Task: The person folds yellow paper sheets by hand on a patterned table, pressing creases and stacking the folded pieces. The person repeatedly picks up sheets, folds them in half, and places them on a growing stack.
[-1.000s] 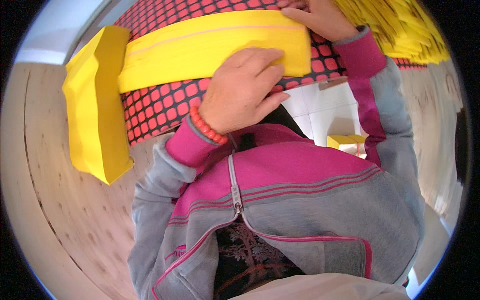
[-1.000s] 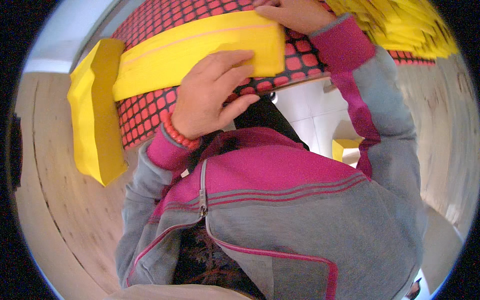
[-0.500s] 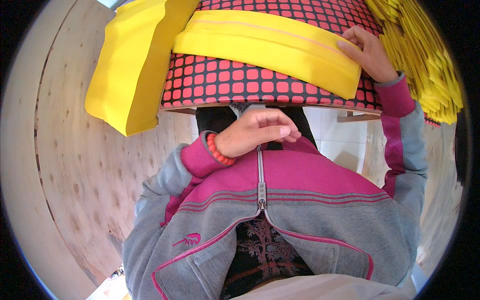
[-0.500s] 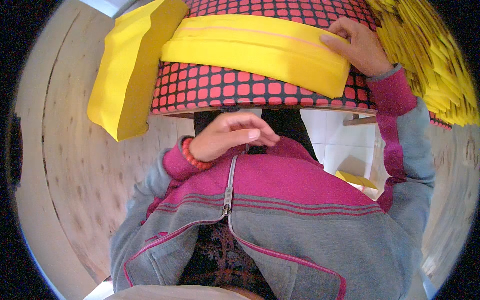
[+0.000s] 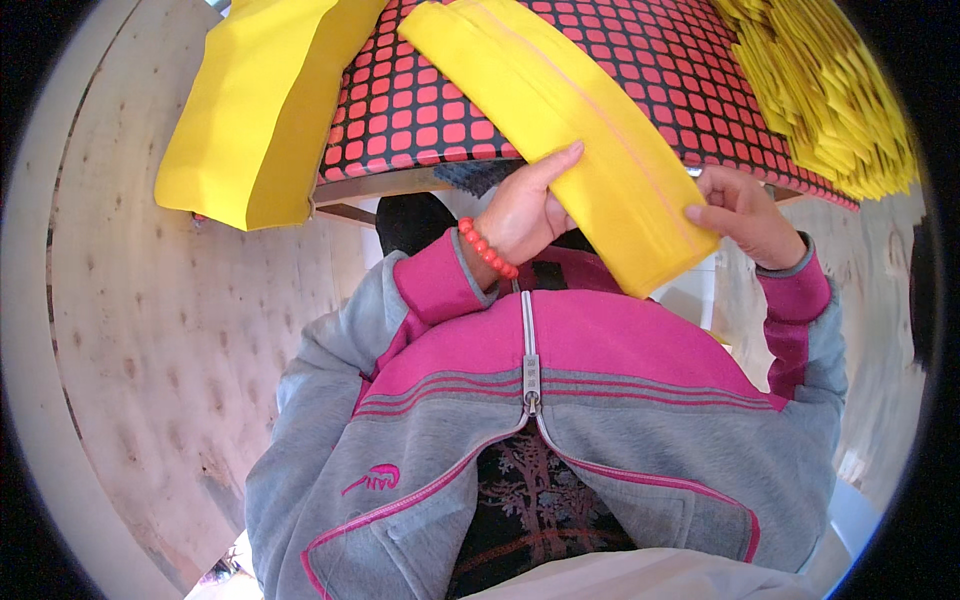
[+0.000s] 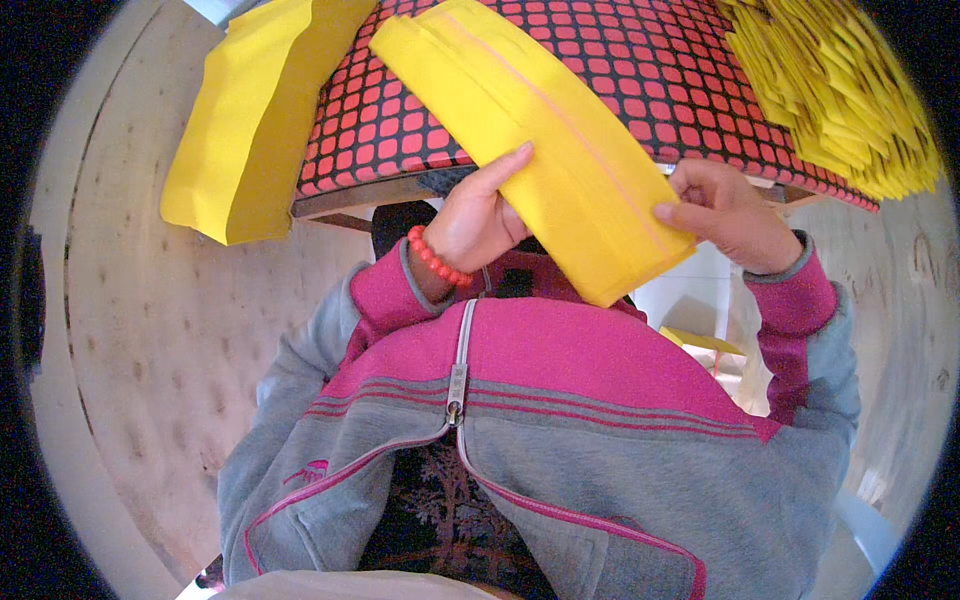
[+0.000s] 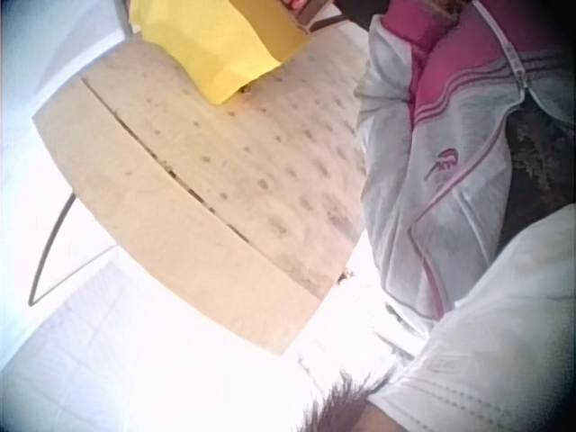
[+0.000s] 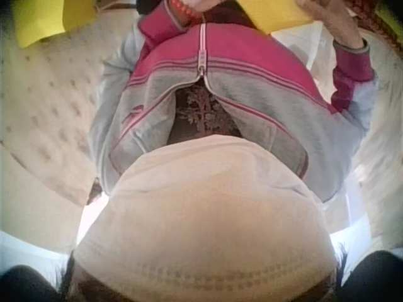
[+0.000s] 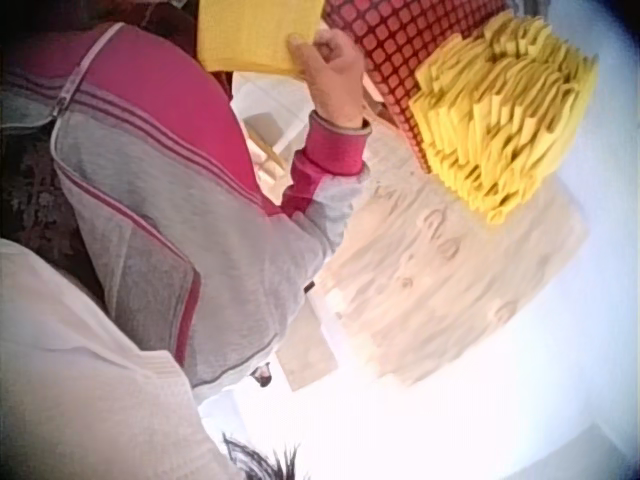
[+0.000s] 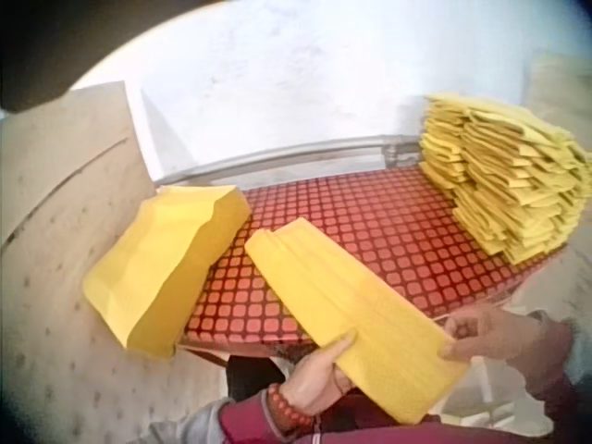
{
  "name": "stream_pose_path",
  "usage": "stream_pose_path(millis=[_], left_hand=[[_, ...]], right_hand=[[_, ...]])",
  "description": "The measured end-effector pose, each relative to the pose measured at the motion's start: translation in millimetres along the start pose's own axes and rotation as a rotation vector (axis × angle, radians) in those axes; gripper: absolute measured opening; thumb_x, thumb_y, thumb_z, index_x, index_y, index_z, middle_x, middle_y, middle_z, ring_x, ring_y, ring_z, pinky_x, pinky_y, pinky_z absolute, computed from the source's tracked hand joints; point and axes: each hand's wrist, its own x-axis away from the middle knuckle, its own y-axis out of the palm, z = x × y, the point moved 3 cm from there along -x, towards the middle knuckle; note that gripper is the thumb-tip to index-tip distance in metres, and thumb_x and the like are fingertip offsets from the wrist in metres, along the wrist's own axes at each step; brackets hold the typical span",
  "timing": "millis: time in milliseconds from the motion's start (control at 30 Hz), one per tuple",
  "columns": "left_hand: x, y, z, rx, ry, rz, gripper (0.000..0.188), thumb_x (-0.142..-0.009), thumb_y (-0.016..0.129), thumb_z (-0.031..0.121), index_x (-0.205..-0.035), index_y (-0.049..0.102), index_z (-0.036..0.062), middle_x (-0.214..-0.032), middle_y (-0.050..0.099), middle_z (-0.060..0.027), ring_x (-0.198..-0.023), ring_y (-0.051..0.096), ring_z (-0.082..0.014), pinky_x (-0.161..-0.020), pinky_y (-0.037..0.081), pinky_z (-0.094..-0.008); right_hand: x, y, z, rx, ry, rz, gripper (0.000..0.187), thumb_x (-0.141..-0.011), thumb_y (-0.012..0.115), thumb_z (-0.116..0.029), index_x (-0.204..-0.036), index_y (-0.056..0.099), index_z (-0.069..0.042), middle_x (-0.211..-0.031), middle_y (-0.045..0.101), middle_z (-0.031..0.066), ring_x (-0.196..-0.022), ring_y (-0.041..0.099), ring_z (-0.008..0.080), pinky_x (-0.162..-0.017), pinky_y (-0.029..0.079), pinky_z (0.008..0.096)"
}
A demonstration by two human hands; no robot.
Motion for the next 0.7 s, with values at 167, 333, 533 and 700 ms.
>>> stream_pose_path(millis=[167, 333, 533, 700], left_hand=[[7.3, -6.3, 0.9, -0.046, 0.056, 0.039, 0.048, -0.105, 0.057, 0.024, -0.146, 0.048, 0.0005, -0.143, 0.060, -0.0143, -0.128, 0.062, -0.0259, -0.110, 0.048, -0.0431], [38.3, -23.6, 25.8, -0.158, 0.033, -0.001, 0.041, -0.101, 0.063, 0.016, -0.139, 0.056, -0.0007, -0.133, 0.066, -0.0129, -0.120, 0.067, -0.0246, -0.104, 0.053, -0.0405], [74.5, -16.1, 63.1, -0.371, 0.049, -0.037, 0.047, -0.102, 0.063, 0.017, -0.144, 0.051, 0.0007, -0.138, 0.063, -0.0119, -0.125, 0.064, -0.0229, -0.108, 0.050, -0.0392], [80.0, 1.9, 73.7, -0.536, 0.097, -0.134, 0.048, -0.102, 0.063, 0.017, -0.145, 0.049, 0.0009, -0.138, 0.063, -0.0124, -0.123, 0.064, -0.0228, -0.107, 0.051, -0.0384]], right_hand=[[-3.4, 24.8, -5.8, -0.074, 0.139, -0.181, 0.033, -0.102, 0.063, -0.037, -0.114, 0.063, -0.006, -0.097, 0.067, -0.0013, -0.084, 0.063, 0.0063, -0.070, 0.051, 0.0219], [-28.9, 59.5, -15.5, -0.487, 0.079, -0.258, 0.054, -0.106, 0.051, -0.051, -0.138, 0.058, -0.008, -0.123, 0.070, 0.0034, -0.105, 0.070, 0.0128, -0.090, 0.057, 0.0305], [-95.7, 76.1, -50.0, -0.689, -0.161, -0.342, 0.051, -0.106, 0.053, -0.045, -0.139, 0.057, -0.006, -0.130, 0.069, 0.0069, -0.114, 0.068, 0.0150, -0.101, 0.053, 0.0346], [-151.0, 58.9, -72.7, -0.612, -0.168, -0.265, 0.050, -0.105, 0.057, -0.038, -0.138, 0.057, 0.000, -0.129, 0.069, 0.0120, -0.113, 0.069, 0.0203, -0.102, 0.054, 0.0394]])
